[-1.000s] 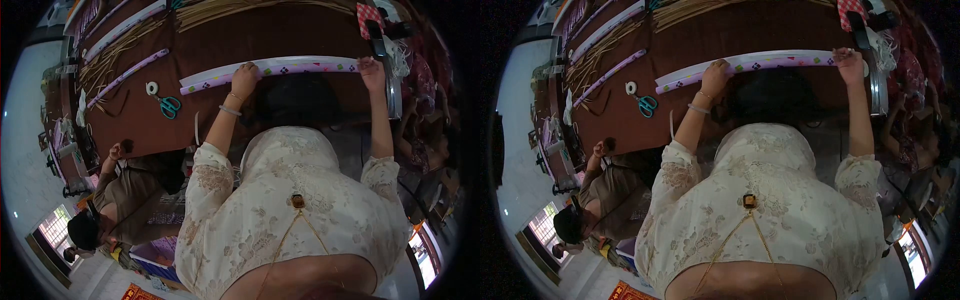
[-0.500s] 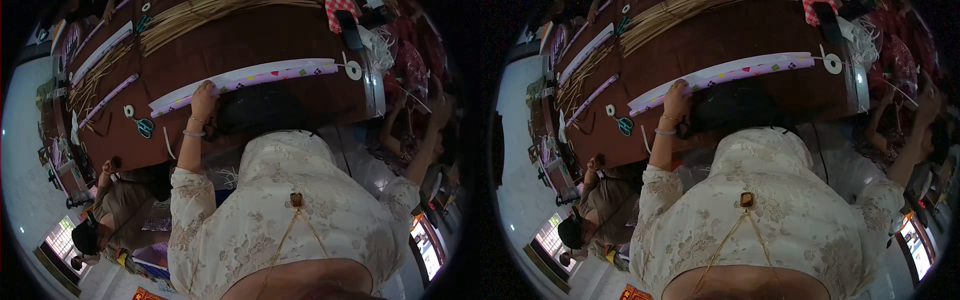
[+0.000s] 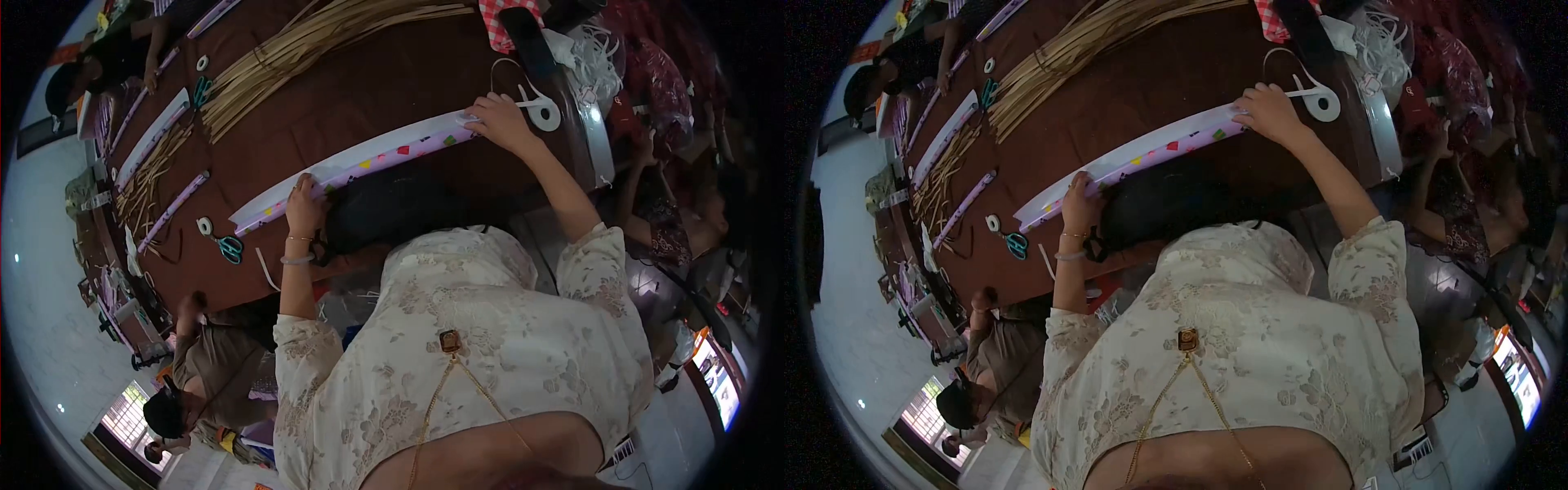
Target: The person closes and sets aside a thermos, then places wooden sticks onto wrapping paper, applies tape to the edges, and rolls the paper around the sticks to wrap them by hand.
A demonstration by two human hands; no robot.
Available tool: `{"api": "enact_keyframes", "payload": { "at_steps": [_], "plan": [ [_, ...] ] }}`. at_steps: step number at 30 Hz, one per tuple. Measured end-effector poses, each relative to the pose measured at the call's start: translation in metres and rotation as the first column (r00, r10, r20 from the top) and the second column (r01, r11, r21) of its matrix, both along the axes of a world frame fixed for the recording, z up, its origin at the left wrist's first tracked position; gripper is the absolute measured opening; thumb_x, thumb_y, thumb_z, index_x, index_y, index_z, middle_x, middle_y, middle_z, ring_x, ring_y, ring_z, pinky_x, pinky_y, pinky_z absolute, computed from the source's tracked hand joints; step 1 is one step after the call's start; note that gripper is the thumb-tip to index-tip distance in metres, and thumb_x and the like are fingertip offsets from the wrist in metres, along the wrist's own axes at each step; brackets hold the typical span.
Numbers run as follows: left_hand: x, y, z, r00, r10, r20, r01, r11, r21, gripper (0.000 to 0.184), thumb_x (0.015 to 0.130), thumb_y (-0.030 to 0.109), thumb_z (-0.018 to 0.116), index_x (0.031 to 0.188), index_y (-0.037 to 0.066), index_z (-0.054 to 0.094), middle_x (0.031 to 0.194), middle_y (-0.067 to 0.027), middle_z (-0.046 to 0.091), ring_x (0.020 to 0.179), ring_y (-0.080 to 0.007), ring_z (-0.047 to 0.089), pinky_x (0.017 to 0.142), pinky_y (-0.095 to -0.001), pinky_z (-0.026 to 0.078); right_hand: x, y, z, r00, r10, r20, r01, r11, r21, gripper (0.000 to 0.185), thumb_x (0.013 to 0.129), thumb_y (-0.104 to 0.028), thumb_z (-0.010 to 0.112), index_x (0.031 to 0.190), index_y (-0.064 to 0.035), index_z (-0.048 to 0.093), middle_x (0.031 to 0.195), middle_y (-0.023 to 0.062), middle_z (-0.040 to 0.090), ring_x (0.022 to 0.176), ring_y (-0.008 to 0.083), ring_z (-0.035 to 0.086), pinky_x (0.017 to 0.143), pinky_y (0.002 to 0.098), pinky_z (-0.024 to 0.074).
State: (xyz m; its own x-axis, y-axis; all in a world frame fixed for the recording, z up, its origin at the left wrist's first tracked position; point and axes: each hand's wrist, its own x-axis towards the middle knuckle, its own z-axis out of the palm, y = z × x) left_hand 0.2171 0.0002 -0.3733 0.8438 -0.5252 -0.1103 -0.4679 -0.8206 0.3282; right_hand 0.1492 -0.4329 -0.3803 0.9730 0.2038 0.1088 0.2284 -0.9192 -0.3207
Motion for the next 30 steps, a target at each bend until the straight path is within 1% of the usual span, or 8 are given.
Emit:
{"api": "enact_keyframes", "payload": {
  "at_steps": [6,9,11,13,18,21,22,30],
  "plan": [
    [-0.007,-0.01,0.013,0.996,0.086,-0.018,-0.086,0.996,0.011,0.047,0.062,0.012,0.071,0.103,0.003,0.049,0.116,-0.0147,0.052,0.097,-0.0366,0.053,0.079,-0.0415,0.046,-0.01,-0.041,0.012,0.975,-0.165,-0.15,0.205,0.929,0.307,0.014,0.083,-0.02,0.058,0.09,-0.008,0.059,0.085,0.0055,0.054,0.081,0.0213,0.052,0.071,0.0323,0.0407],
    [-0.006,-0.004,0.008,0.998,0.063,-0.015,-0.063,0.998,0.032,0.049,0.062,0.013,0.071,0.105,0.003,0.049,0.117,-0.0148,0.051,0.099,-0.0357,0.053,0.081,-0.0409,0.046,-0.023,-0.091,0.045,0.737,-0.659,0.15,0.334,0.548,0.767,0.012,0.088,-0.015,0.051,0.086,-0.0033,0.053,0.079,0.0071,0.052,0.066,0.0181,0.051,0.066,0.0309,0.0433],
    [-0.006,-0.008,0.01,0.994,0.101,-0.043,-0.099,0.994,0.051,0.05,0.06,0.012,0.071,0.104,0.003,0.049,0.118,-0.0152,0.051,0.101,-0.0356,0.052,0.083,-0.0408,0.045,-0.039,-0.143,0.08,0.427,-0.896,-0.117,0.308,0.022,0.951,0.012,0.089,-0.014,0.048,0.085,-0.0027,0.051,0.074,0.0069,0.051,0.061,0.0153,0.046,0.06,0.0313,0.0404],
    [-0.006,-0.008,0.013,0.996,0.08,-0.033,-0.079,0.996,0.042,0.049,0.06,0.011,0.071,0.104,0.002,0.05,0.119,-0.0154,0.051,0.102,-0.0356,0.052,0.084,-0.0406,0.045,-0.063,-0.217,0.106,0.452,-0.885,0.112,0.26,0.25,0.933,0.015,0.09,-0.015,0.045,0.088,-0.0005,0.047,0.069,0.007,0.048,0.058,0.0137,0.042,0.057,0.0315,0.0363],
    [-0.009,-0.017,0.027,0.991,0.109,-0.074,-0.102,0.991,0.092,0.047,0.062,0.008,0.068,0.105,0.002,0.05,0.119,-0.016,0.051,0.105,-0.0359,0.05,0.086,-0.0401,0.044,0.002,-0.266,0.111,-0.189,-0.917,0.352,0.221,0.31,0.925,0.028,0.09,-0.017,0.04,0.068,0.0001,0.042,0.051,0.0045,0.032,0.047,0.0174,0.028,0.052,0.0348,0.0327],
    [-0.008,-0.004,0.014,0.999,0.044,-0.018,-0.042,0.996,0.073,0.045,0.064,0.008,0.067,0.105,0.001,0.049,0.119,-0.0161,0.05,0.105,-0.0364,0.05,0.087,-0.0404,0.043,0.01,-0.359,-0.036,0.324,-0.894,0.311,0.624,0.449,0.64,0.022,0.089,-0.017,0.042,0.082,0.0011,0.053,0.054,0.0082,0.039,0.047,0.0197,0.034,0.052,0.0375,0.0365],
    [-0.009,-0.005,0.014,0.999,0.045,-0.02,-0.043,0.996,0.075,0.045,0.064,0.008,0.067,0.105,0.001,0.049,0.119,-0.0161,0.05,0.105,-0.0364,0.05,0.087,-0.0404,0.043,0.007,-0.41,-0.129,0.696,-0.501,0.515,0.554,0.83,0.058,0.025,0.087,-0.017,0.046,0.1,-0.0013,0.06,0.06,0.0111,0.05,0.048,0.0218,0.042,0.052,0.0393,0.0398],
    [-0.013,-0.006,0.021,1.0,0.02,-0.023,-0.016,0.99,0.143,0.052,0.068,0.009,0.064,0.116,0.001,0.046,0.121,-0.0181,0.047,0.109,-0.0363,0.047,0.091,-0.0417,0.039,-0.015,-0.311,0.007,0.599,-0.638,0.483,0.668,0.731,0.138,0.025,0.086,-0.021,0.055,0.109,-0.0113,0.06,0.086,0.0097,0.06,0.079,0.0243,0.057,0.07,0.0373,0.0463]
  ]
}}
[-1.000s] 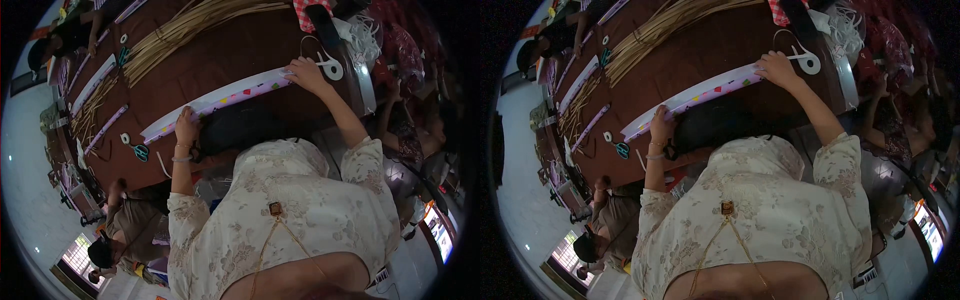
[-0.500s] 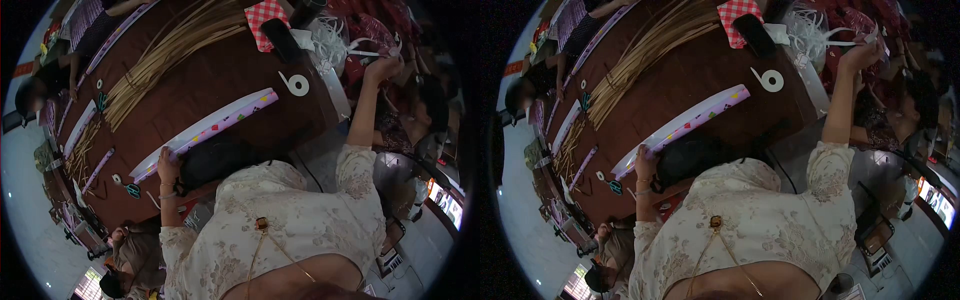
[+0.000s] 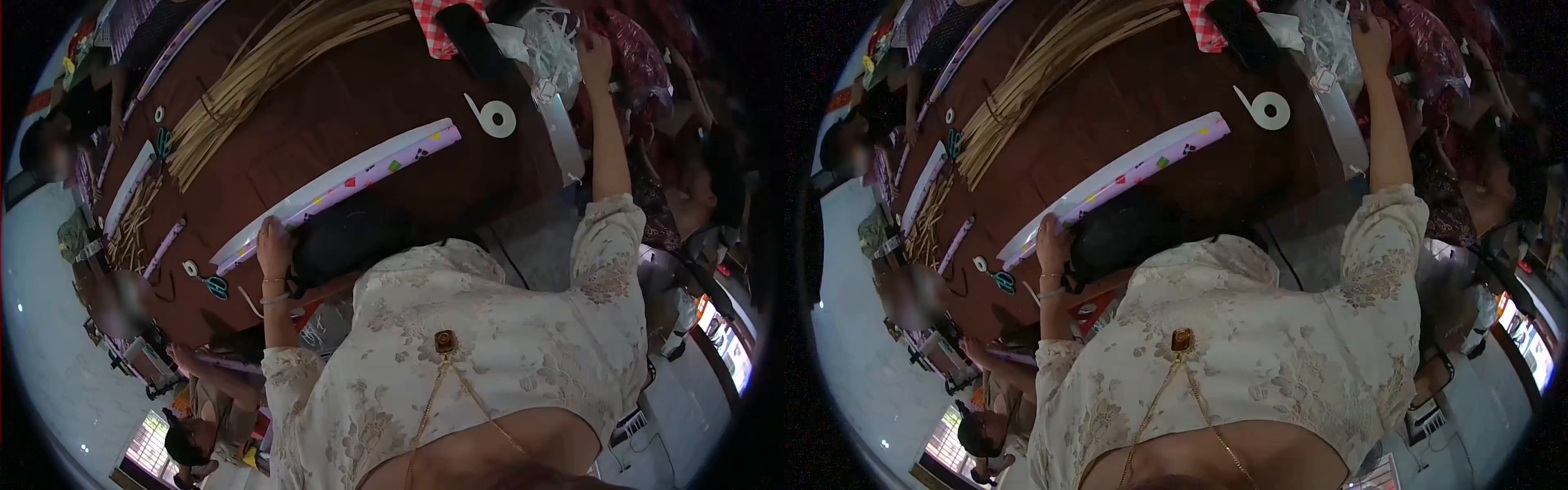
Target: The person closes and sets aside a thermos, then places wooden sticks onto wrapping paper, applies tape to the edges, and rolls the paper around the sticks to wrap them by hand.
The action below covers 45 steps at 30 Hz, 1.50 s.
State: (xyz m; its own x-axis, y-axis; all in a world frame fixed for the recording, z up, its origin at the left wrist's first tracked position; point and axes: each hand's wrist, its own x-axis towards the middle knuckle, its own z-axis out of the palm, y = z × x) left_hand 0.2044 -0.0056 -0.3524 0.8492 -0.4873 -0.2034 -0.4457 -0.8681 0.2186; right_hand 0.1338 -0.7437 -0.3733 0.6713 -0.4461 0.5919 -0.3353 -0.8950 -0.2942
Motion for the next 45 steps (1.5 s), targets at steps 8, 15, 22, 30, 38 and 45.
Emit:
{"api": "enact_keyframes", "payload": {
  "at_steps": [8,15,22,30,38,45],
  "plan": [
    [-0.001,0.012,-0.016,0.99,-0.073,0.119,0.071,0.997,0.024,0.05,0.073,0.013,0.062,0.119,0.002,0.044,0.121,-0.017,0.047,0.111,-0.0337,0.046,0.093,-0.0412,0.037,-0.055,0.199,0.0,0.792,0.414,-0.449,-0.292,0.903,0.316,0.033,0.076,-0.029,0.067,0.097,-0.0059,0.056,0.096,0.0078,0.051,0.087,0.0253,0.053,0.074,0.0374,0.042],
    [-0.005,0.006,-0.014,0.986,-0.044,0.161,0.048,0.999,-0.02,0.046,0.077,0.016,0.061,0.118,0.002,0.045,0.121,-0.015,0.048,0.112,-0.0304,0.046,0.095,-0.0399,0.036,-0.072,0.206,-0.044,0.875,0.323,-0.36,-0.233,0.934,0.272,0.032,0.073,-0.027,0.071,0.094,-0.0063,0.057,0.107,0.0094,0.046,0.099,0.0292,0.046,0.085,0.0396,0.036],
    [-0.016,0.002,-0.019,0.972,-0.031,0.231,0.058,0.992,-0.111,0.04,0.079,0.014,0.058,0.116,0.003,0.048,0.119,-0.014,0.05,0.116,-0.0282,0.044,0.097,-0.04,0.035,-0.029,0.254,0.038,0.917,0.189,0.352,-0.289,-0.295,0.911,0.038,0.083,-0.022,0.058,0.111,0.0012,0.05,0.135,0.0126,0.038,0.118,0.0231,0.043,0.098,0.0342,0.0339],
    [-0.055,-0.03,0.041,0.956,0.235,-0.177,-0.291,0.662,-0.691,0.023,0.08,0.012,0.063,0.101,0.002,0.061,0.095,-0.0113,0.061,0.089,-0.0246,0.058,0.079,-0.0307,0.046,0.012,0.403,0.098,0.407,0.847,0.343,-0.123,-0.321,0.939,0.037,0.074,-0.034,0.061,0.094,-0.0034,0.053,0.13,0.0204,0.042,0.115,0.0275,0.048,0.097,0.0391,0.0372],
    [-0.04,0.032,0.115,0.71,-0.03,-0.704,-0.667,0.293,-0.685,0.029,0.09,0.024,0.053,0.105,0.0,0.06,0.092,-0.0042,0.063,0.086,-0.009,0.058,0.076,-0.0223,0.046,0.05,0.509,0.12,-0.025,0.98,0.196,-0.264,-0.195,0.945,0.026,0.073,-0.027,0.061,0.077,-0.0073,0.045,0.124,0.0097,0.049,0.09,0.0143,0.047,0.079,0.0276,0.038],
    [-0.048,0.065,0.131,0.794,0.047,-0.606,-0.574,0.386,-0.722,0.014,0.084,0.012,0.061,0.091,0.0,0.062,0.087,-0.003,0.063,0.081,-0.0068,0.056,0.073,-0.02,0.045,0.057,0.543,0.153,-0.103,0.994,0.036,-0.38,-0.073,0.922,0.026,0.074,-0.025,0.061,0.075,-0.0072,0.042,0.124,0.0086,0.049,0.101,0.0175,0.047,0.087,0.0327,0.0374]
  ]
}}
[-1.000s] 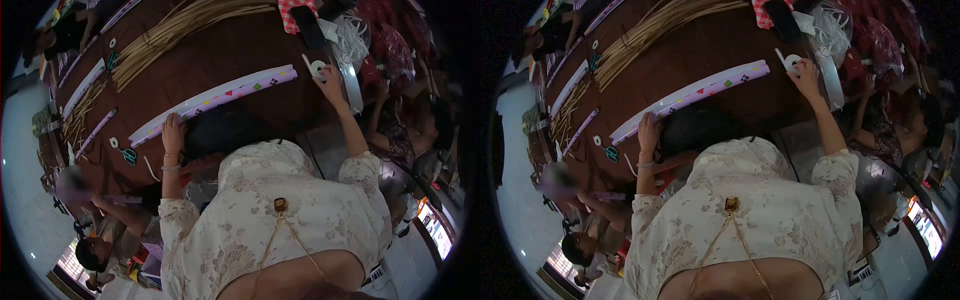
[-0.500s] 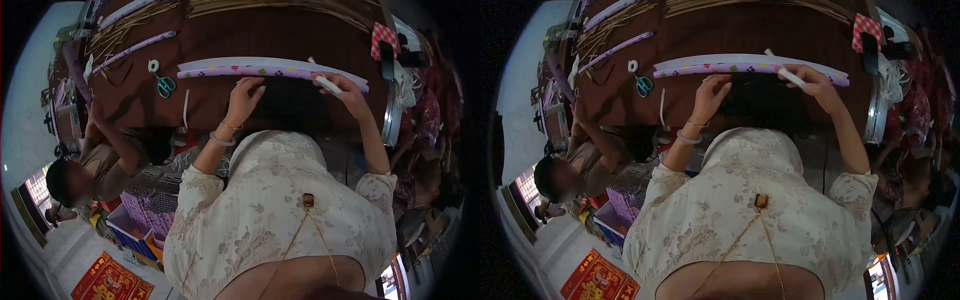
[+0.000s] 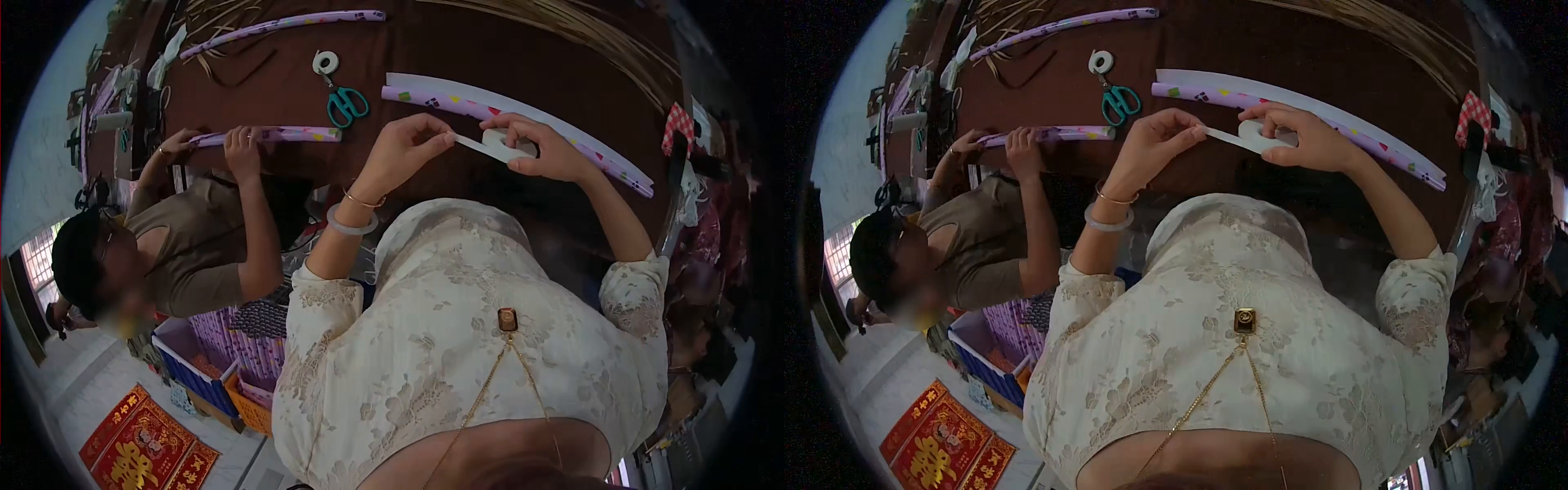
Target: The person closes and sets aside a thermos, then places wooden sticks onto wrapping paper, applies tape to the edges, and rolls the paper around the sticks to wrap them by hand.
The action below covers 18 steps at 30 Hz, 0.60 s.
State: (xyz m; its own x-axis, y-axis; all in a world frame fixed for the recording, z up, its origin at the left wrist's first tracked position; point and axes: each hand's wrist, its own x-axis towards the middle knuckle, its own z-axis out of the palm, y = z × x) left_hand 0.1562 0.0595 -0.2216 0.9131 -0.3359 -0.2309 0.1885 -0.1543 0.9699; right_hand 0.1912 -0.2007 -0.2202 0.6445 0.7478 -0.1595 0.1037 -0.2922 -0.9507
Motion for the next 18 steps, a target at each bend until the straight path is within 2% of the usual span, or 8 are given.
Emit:
{"api": "enact_keyframes", "payload": {
  "at_steps": [2,4,7,9,10,13,16,18],
  "plan": [
    [-0.01,0.016,0.012,0.999,0.048,0.017,-0.049,0.995,0.089,0.011,0.082,0.009,0.062,0.089,0.0,0.062,0.085,-0.0022,0.062,0.078,-0.0057,0.054,0.069,-0.0185,0.043,-0.001,0.017,0.002,1.0,0.017,0.008,-0.017,0.998,-0.061,0.027,0.076,-0.027,0.059,0.073,-0.0072,0.041,0.124,0.0107,0.048,0.107,0.0189,0.047,0.092,0.0338,0.0359],
    [-0.022,0.018,0.01,0.994,0.106,0.035,-0.108,0.993,0.055,0.009,0.08,0.007,0.064,0.086,0.0,0.063,0.082,-0.0021,0.062,0.076,-0.0054,0.053,0.066,-0.0181,0.041,-0.011,0.02,-0.014,0.95,-0.161,-0.269,0.145,0.986,-0.078,0.018,0.082,-0.021,0.053,0.082,-0.0032,0.052,0.119,0.0081,0.051,0.101,0.0142,0.048,0.086,0.0294,0.0385],
    [-0.028,0.021,-0.003,0.931,0.215,0.297,-0.246,0.967,0.071,0.008,0.077,0.007,0.066,0.082,0.001,0.065,0.076,-0.0063,0.061,0.071,-0.0132,0.057,0.063,-0.0232,0.044,-0.027,0.029,-0.032,0.856,-0.307,-0.417,0.269,0.952,-0.149,0.024,0.088,-0.02,0.047,0.098,-0.0001,0.058,0.112,0.0052,0.053,0.097,0.0112,0.048,0.083,0.0258,0.039],
    [-0.022,0.015,-0.02,0.884,0.207,0.419,-0.287,0.948,0.137,0.009,0.075,0.006,0.067,0.082,0.0,0.065,0.076,-0.0077,0.061,0.07,-0.0162,0.057,0.063,-0.0254,0.045,-0.033,0.019,-0.038,0.902,-0.262,-0.343,0.238,0.965,-0.111,0.031,0.09,-0.022,0.046,0.107,0.0009,0.057,0.107,0.0038,0.053,0.095,0.0115,0.049,0.083,0.0246,0.0379],
    [-0.02,0.013,-0.022,0.899,0.256,0.356,-0.32,0.938,0.131,0.008,0.074,0.006,0.067,0.081,0.002,0.065,0.076,-0.0075,0.062,0.071,-0.0201,0.058,0.064,-0.0291,0.045,-0.033,0.017,-0.038,0.904,-0.216,-0.369,0.208,0.976,-0.062,0.032,0.09,-0.025,0.047,0.107,0.0003,0.057,0.104,0.0041,0.054,0.093,0.0121,0.049,0.083,0.0241,0.038],
    [-0.003,0.013,-0.042,0.738,0.161,0.655,-0.482,0.805,0.345,0.007,0.073,0.011,0.069,0.076,0.009,0.064,0.073,-0.0045,0.06,0.069,-0.0245,0.055,0.063,-0.0335,0.041,-0.028,-0.001,-0.045,0.923,-0.177,-0.342,0.218,0.972,0.086,0.034,0.09,-0.029,0.049,0.109,-0.0016,0.057,0.1,0.0046,0.055,0.091,0.013,0.049,0.082,0.0247,0.0377],
    [0.012,0.011,-0.055,0.647,0.099,0.756,-0.521,0.781,0.343,0.009,0.071,0.013,0.07,0.077,0.01,0.064,0.071,-0.0039,0.059,0.07,-0.0238,0.055,0.063,-0.0338,0.041,-0.01,-0.007,-0.048,0.905,-0.207,-0.371,0.278,0.949,0.149,0.03,0.089,-0.026,0.051,0.105,-0.0018,0.059,0.106,0.0056,0.055,0.091,0.0111,0.048,0.082,0.0239,0.0374],
    [0.016,0.007,-0.074,0.713,0.188,0.675,-0.536,0.767,0.353,0.01,0.069,0.015,0.073,0.073,0.01,0.065,0.075,-0.003,0.06,0.075,-0.0229,0.054,0.067,-0.0343,0.04,0.0,-0.011,-0.066,0.942,-0.217,-0.255,0.264,0.95,0.165,0.029,0.088,-0.027,0.052,0.098,-0.0015,0.061,0.105,0.0063,0.056,0.089,0.0116,0.05,0.08,0.0245,0.0383]
  ]
}}
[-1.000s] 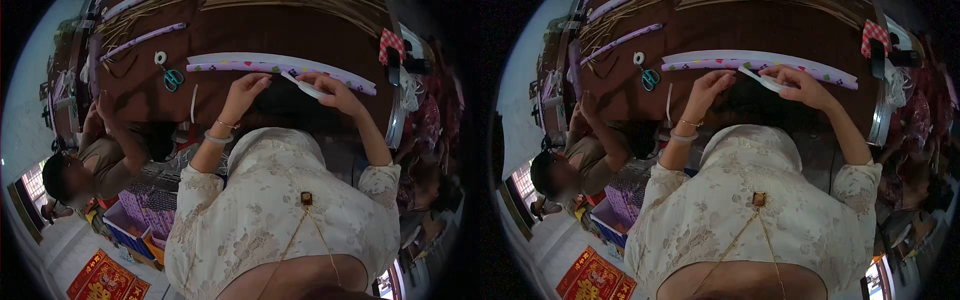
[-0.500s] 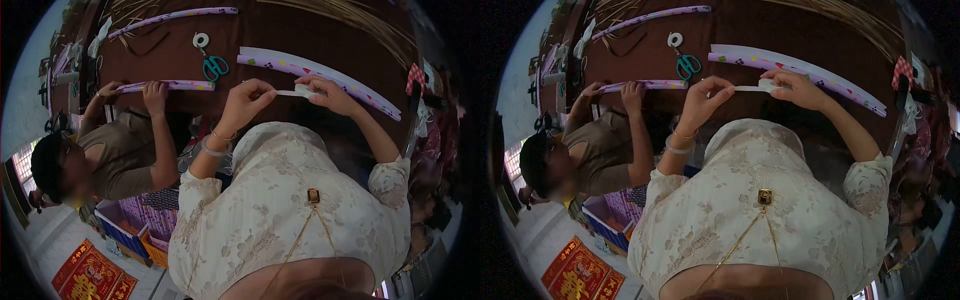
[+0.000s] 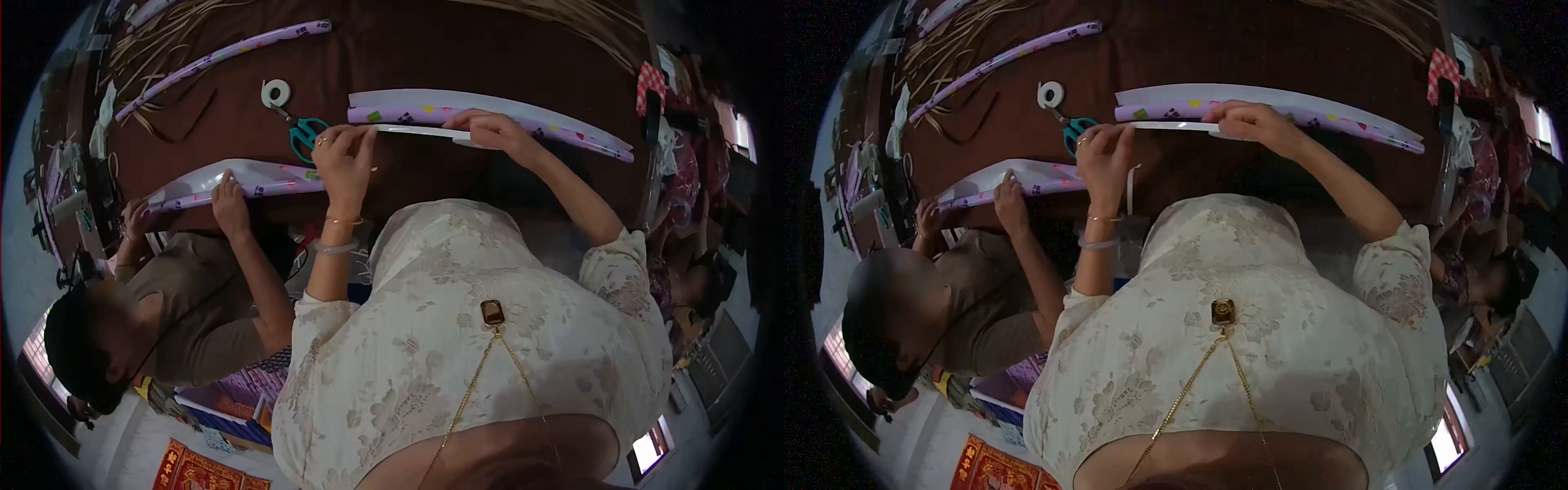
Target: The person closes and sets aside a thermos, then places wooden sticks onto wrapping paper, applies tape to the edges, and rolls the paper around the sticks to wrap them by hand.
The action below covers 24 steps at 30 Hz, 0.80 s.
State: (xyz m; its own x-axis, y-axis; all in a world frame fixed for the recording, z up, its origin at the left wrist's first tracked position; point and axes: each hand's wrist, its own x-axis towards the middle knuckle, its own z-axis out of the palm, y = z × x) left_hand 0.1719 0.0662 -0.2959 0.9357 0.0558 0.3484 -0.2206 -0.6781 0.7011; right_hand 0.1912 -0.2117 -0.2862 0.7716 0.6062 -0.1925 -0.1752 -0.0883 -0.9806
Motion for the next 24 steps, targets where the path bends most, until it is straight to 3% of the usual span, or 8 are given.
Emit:
{"api": "enact_keyframes", "payload": {
  "at_steps": [1,3,5,7,13,16,23,24],
  "plan": [
    [0.004,0.002,-0.008,0.997,0.015,-0.074,-0.019,0.999,-0.048,0.01,0.068,0.016,0.073,0.072,0.01,0.066,0.077,-0.0026,0.06,0.076,-0.0227,0.054,0.069,-0.0344,0.04,0.007,0.005,-0.002,1.0,0.012,0.0,-0.012,1.0,0.011,0.029,0.088,-0.027,0.052,0.098,-0.0015,0.061,0.105,0.0063,0.056,0.089,0.0116,0.05,0.08,0.0245,0.0383],
    [0.015,0.003,-0.021,0.998,0.025,-0.056,-0.024,1.0,0.012,0.011,0.068,0.019,0.073,0.07,0.011,0.067,0.079,-0.0017,0.06,0.081,-0.0225,0.054,0.072,-0.0357,0.038,0.018,0.011,-0.001,0.998,0.012,0.059,-0.003,0.988,-0.154,0.03,0.088,-0.026,0.05,0.067,-0.0046,0.047,0.116,0.0116,0.053,0.093,0.0138,0.05,0.081,0.0277,0.0383],
    [0.023,-0.004,-0.023,0.993,0.118,0.019,-0.119,0.976,0.181,0.011,0.068,0.022,0.073,0.072,0.012,0.067,0.077,-0.0012,0.06,0.085,-0.0227,0.053,0.074,-0.0376,0.037,0.025,0.012,-0.005,0.999,-0.041,-0.013,0.036,0.968,-0.248,0.026,0.087,-0.023,0.052,0.069,-0.0044,0.05,0.108,0.0095,0.056,0.088,0.012,0.049,0.077,0.0252,0.0385],
    [0.033,-0.005,-0.032,0.99,0.14,0.011,-0.139,0.974,0.18,0.011,0.068,0.024,0.072,0.072,0.014,0.068,0.077,-0.0007,0.06,0.088,-0.0226,0.052,0.075,-0.0383,0.035,0.03,0.016,-0.007,0.984,-0.17,0.046,0.176,0.943,-0.281,0.028,0.085,-0.03,0.057,0.083,-0.0024,0.063,0.09,0.0047,0.062,0.08,0.0107,0.053,0.072,0.024,0.0406],
    [0.055,-0.002,-0.05,0.985,0.167,-0.031,-0.157,0.964,0.216,0.012,0.069,0.027,0.07,0.072,0.016,0.069,0.078,0.0002,0.065,0.085,-0.0226,0.055,0.072,-0.0363,0.035,0.046,0.023,-0.025,0.975,-0.222,-0.026,0.199,0.913,-0.357,0.034,0.083,-0.036,0.059,0.081,-0.0018,0.063,0.074,0.0023,0.059,0.072,0.0107,0.051,0.065,0.0239,0.0399],
    [0.059,-0.004,-0.051,0.973,0.216,-0.081,-0.192,0.953,0.236,0.013,0.069,0.028,0.069,0.072,0.015,0.069,0.078,-0.0001,0.066,0.083,-0.0228,0.056,0.071,-0.0361,0.035,0.046,0.022,-0.047,0.98,-0.194,-0.033,0.165,0.902,-0.398,0.028,0.087,-0.028,0.055,0.094,-0.0021,0.063,0.075,-0.0004,0.055,0.071,0.0079,0.048,0.068,0.0227,0.0387],
    [0.054,-0.011,-0.055,0.962,0.258,-0.086,-0.214,0.914,0.344,0.014,0.069,0.026,0.069,0.074,0.012,0.069,0.076,-0.0025,0.066,0.081,-0.0236,0.058,0.069,-0.0365,0.036,0.034,0.031,-0.021,0.974,-0.21,0.083,0.221,0.807,-0.547,0.03,0.084,-0.032,0.058,0.09,-0.0032,0.065,0.077,0.0028,0.06,0.073,0.0108,0.053,0.069,0.0246,0.0417],
    [0.054,-0.011,-0.055,0.962,0.256,-0.092,-0.21,0.914,0.346,0.015,0.069,0.025,0.068,0.074,0.012,0.069,0.075,-0.0034,0.066,0.08,-0.0237,0.058,0.069,-0.0365,0.036,0.033,0.033,-0.02,0.968,-0.214,0.128,0.249,0.803,-0.541,0.036,0.082,-0.038,0.059,0.089,-0.003,0.065,0.077,0.0059,0.061,0.073,0.0143,0.056,0.068,0.027,0.0431]
  ]
}}
